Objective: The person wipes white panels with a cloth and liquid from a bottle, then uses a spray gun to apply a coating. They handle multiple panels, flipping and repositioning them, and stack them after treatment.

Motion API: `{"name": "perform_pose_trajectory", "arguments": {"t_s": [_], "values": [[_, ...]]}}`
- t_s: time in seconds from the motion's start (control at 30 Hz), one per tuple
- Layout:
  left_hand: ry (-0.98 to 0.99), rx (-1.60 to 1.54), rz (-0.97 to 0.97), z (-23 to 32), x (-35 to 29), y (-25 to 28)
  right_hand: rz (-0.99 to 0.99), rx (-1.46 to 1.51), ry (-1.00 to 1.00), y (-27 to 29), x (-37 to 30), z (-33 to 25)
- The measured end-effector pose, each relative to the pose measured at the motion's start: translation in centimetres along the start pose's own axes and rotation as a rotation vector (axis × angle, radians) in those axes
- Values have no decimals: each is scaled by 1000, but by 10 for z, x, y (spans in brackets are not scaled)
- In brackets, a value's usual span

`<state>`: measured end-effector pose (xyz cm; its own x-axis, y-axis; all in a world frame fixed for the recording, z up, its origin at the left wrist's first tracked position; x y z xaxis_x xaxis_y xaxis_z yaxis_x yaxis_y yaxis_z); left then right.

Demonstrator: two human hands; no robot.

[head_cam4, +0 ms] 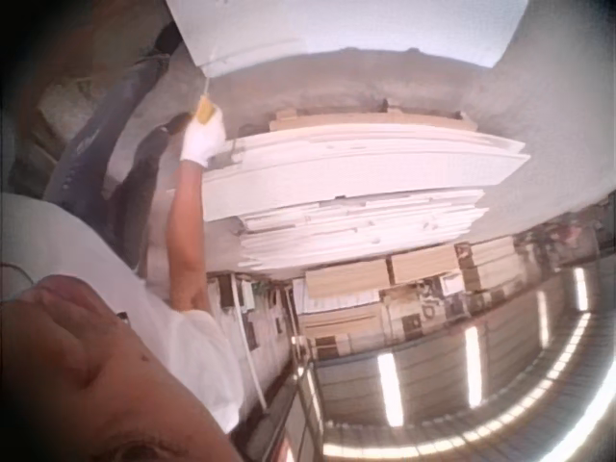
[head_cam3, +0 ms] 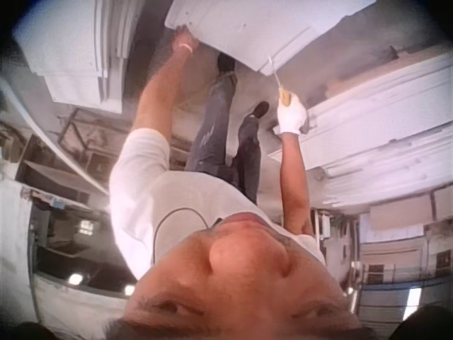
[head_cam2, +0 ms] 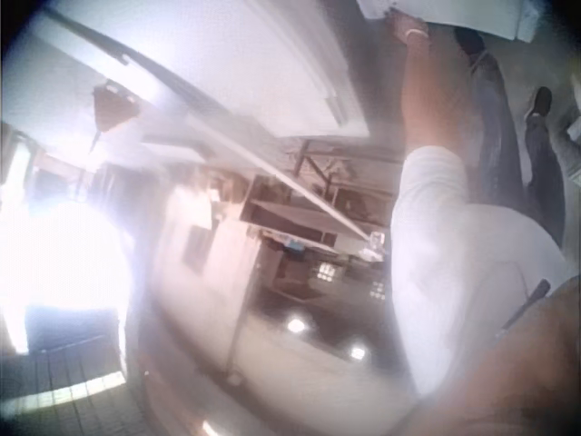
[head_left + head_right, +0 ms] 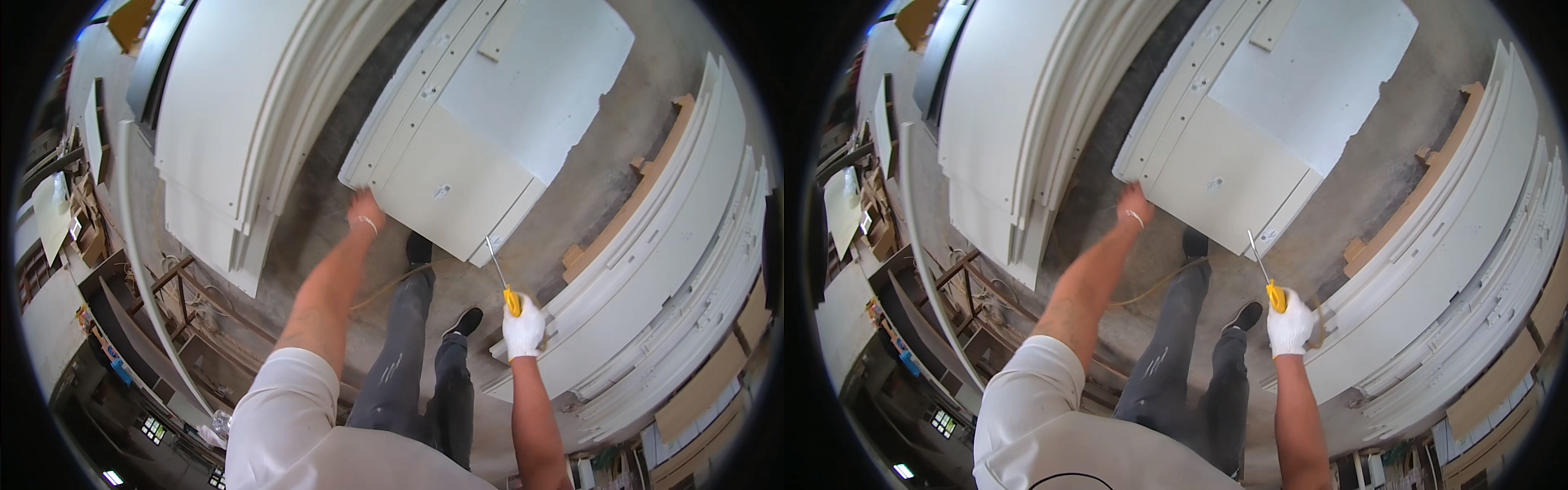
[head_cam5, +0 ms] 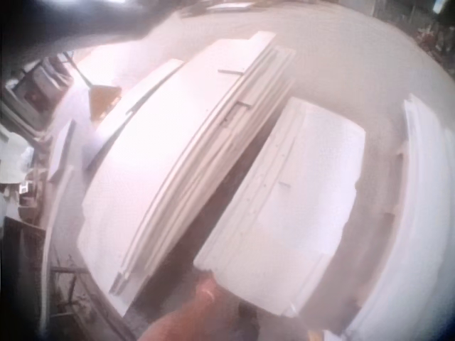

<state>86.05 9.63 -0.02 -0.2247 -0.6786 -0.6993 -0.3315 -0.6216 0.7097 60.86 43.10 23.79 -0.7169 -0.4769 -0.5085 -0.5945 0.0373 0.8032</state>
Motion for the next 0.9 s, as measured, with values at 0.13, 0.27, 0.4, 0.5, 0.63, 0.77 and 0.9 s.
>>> {"name": "perform_pose_trajectory", "arguments": {"t_s": [0.13, 0.27, 0.4, 0.5, 0.63, 0.77, 0.9], "values": [[26, -146, 106, 0, 102, 17, -18, -106, 7, -26, 49, -20], [55, -240, 64, 21, 128, 11, -75, -138, -85, -58, 49, -20], [101, -215, 86, 27, 122, 5, -269, -182, -98, -90, 22, -23], [104, -170, 141, 39, 103, -8, -305, -206, -46, -100, 4, -29], [122, -184, 136, 58, 68, -46, -334, -229, 18, -107, -2, -31], [236, -242, 37, 56, 36, -88, -321, -247, 76, -108, 4, -28], [345, -321, 52, 49, 8, -110, -390, -267, 12, -110, 7, -8]]}}
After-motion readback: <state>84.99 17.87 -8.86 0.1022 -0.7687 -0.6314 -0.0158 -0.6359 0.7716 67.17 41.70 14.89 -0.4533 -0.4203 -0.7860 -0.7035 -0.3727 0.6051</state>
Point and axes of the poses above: each hand's wrist, its own x-axis towards the middle knuckle, its own y-axis out of the back of the hand, z = x × y, the point moved 6 cm from there along x, towards the middle knuckle, and after that the axes turned 4 degrees about x, right-handed, at the moved point
